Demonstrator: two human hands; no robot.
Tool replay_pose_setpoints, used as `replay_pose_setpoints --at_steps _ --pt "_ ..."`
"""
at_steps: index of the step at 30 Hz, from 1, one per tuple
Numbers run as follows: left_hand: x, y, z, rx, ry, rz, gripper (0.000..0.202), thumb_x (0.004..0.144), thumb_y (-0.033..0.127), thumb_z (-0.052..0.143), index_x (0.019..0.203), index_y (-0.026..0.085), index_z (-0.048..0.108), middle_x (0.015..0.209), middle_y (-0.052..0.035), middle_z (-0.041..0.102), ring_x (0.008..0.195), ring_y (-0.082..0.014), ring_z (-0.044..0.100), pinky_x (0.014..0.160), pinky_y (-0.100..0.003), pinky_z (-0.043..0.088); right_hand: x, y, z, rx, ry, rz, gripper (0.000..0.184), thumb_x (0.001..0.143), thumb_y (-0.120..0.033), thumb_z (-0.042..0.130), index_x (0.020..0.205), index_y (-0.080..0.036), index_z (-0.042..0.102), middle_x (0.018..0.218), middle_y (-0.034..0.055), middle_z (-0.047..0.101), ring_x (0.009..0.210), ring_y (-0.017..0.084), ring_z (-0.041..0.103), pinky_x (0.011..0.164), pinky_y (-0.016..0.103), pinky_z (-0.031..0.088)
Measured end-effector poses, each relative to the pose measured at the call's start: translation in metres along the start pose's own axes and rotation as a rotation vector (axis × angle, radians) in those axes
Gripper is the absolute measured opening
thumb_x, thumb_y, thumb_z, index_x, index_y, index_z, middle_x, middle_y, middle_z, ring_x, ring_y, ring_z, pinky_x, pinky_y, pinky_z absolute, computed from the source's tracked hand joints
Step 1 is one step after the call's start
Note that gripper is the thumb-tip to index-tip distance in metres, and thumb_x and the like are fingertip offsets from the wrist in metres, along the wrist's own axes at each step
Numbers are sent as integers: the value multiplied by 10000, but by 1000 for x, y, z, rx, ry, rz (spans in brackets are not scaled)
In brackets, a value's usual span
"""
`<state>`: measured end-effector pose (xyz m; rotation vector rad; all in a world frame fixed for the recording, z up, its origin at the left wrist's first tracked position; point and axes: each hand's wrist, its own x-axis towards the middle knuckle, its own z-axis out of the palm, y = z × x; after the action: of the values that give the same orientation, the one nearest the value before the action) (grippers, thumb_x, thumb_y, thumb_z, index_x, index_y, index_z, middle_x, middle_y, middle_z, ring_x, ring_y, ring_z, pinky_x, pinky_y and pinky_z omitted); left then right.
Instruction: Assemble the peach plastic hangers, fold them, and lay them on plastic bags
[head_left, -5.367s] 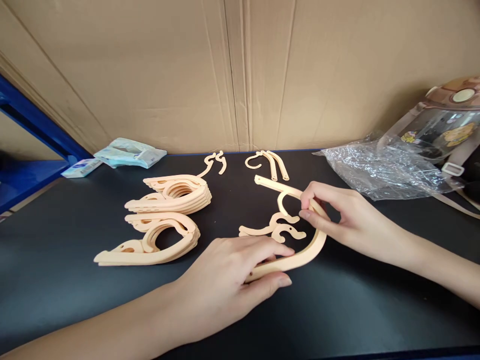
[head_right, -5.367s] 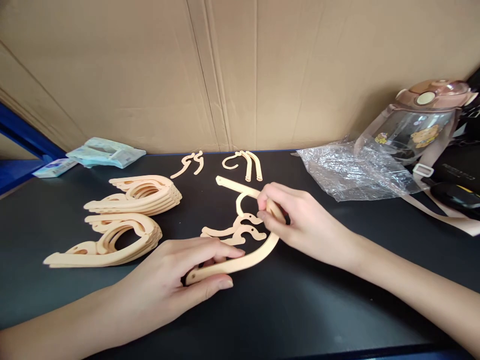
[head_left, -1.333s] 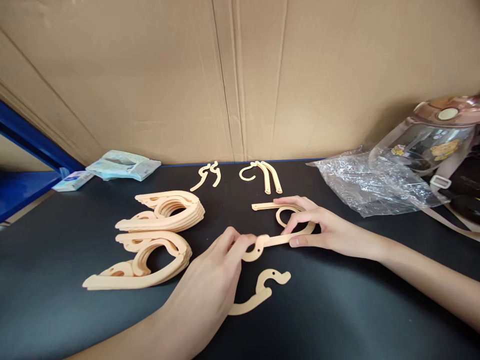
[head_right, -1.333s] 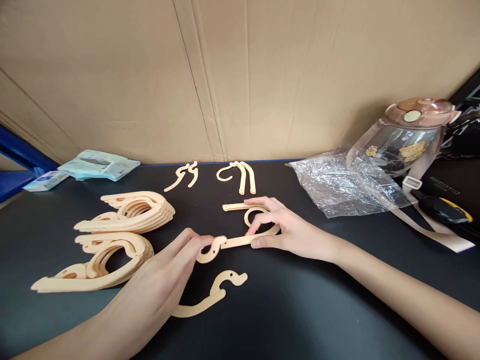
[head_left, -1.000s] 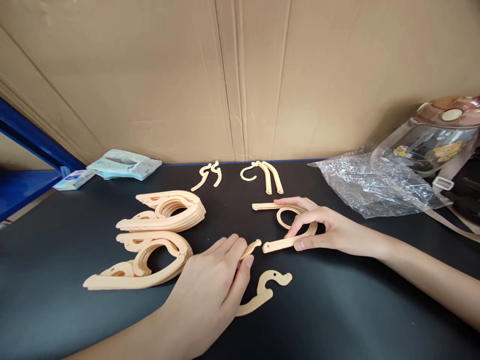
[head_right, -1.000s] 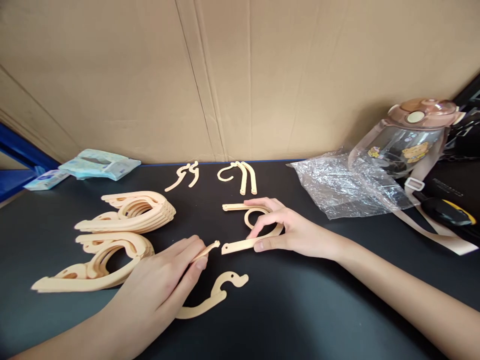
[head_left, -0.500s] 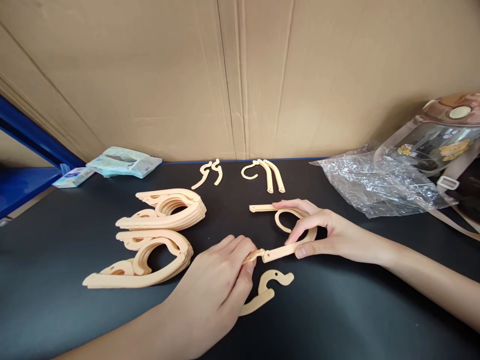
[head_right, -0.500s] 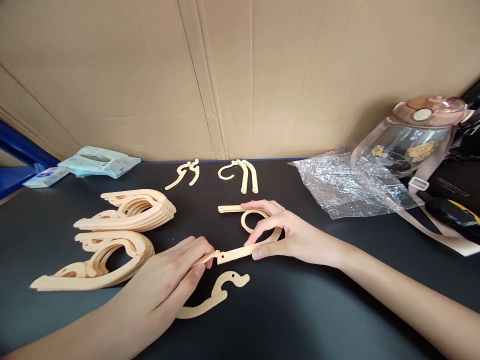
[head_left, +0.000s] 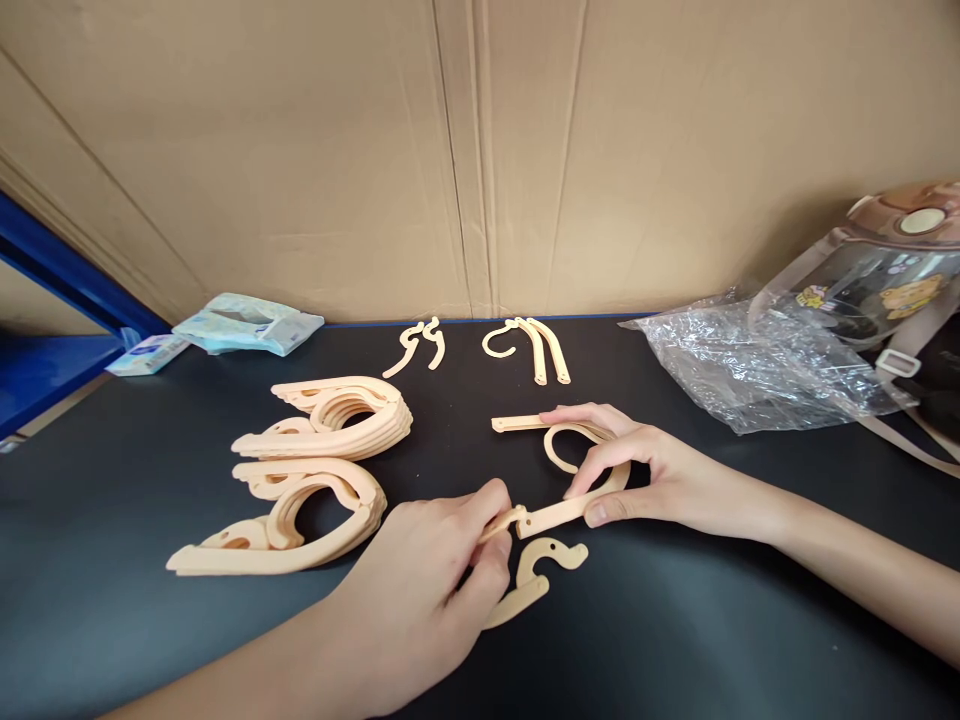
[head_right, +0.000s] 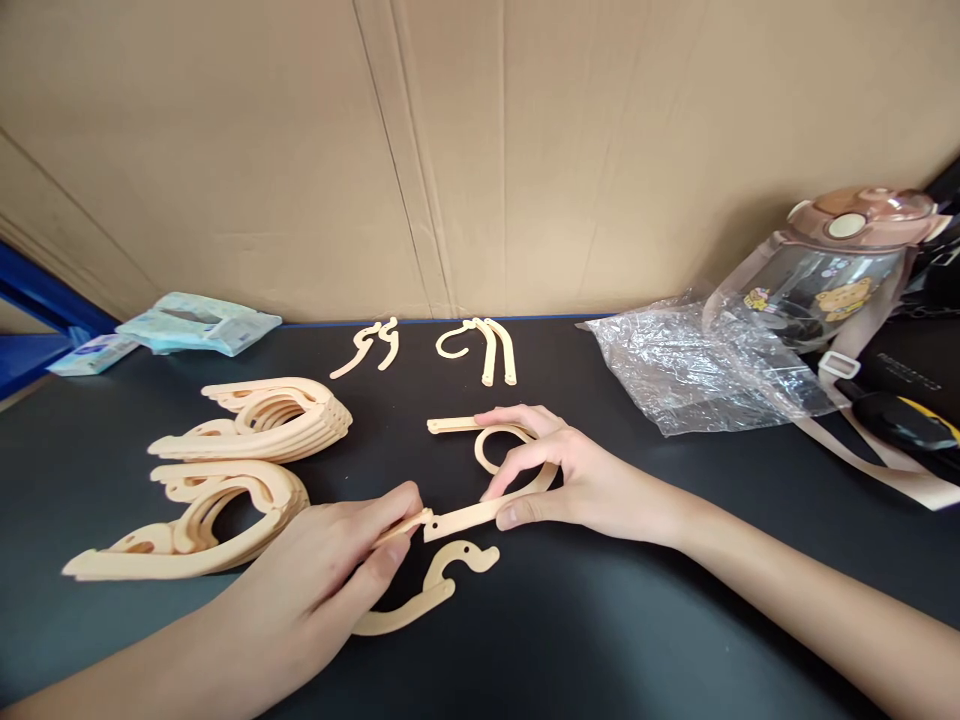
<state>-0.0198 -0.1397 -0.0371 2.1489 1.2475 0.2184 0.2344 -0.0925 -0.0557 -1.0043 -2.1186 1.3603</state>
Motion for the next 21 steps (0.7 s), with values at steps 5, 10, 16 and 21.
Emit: replay_pose_setpoints --at_steps 5,10,16,21 --pt "2 2 3 152 7 -32 345 981 435 386 714 241 287 558 74 416 441 -139 400 460 -251 207 -1 1 1 8 3 -8 169 788 -441 761 916 -333 778 1491 -10 430 1432 271 285 1185 494 235" --pt "3 0 3 189 28 -9 315 992 390 367 721 244 299 535 75 423 428 -147 442 445 -238 217 -1 1 1 8 11 -6 182 781 -459 762 907 -330 782 1489 -7 437 1435 282 285 1190 505 223" --pt "3 -1 4 285 31 51 309 1028 351 287 737 252 318 485 82 398 360 -158 426 406 -256 196 -1 1 2 21 17 -24 171 778 -446 768 901 -329 785 1477 -2 459 1414 291 324 1134 495 321" --pt "4 -7 10 421 23 71 308 1046 338 275 758 251 341 474 83 396 353 -165 423 414 -260 154 0 2 3 60 17 -15 140 776 -399 782 905 -344 782 1473 -17 455 1403 263 336 1071 433 406"
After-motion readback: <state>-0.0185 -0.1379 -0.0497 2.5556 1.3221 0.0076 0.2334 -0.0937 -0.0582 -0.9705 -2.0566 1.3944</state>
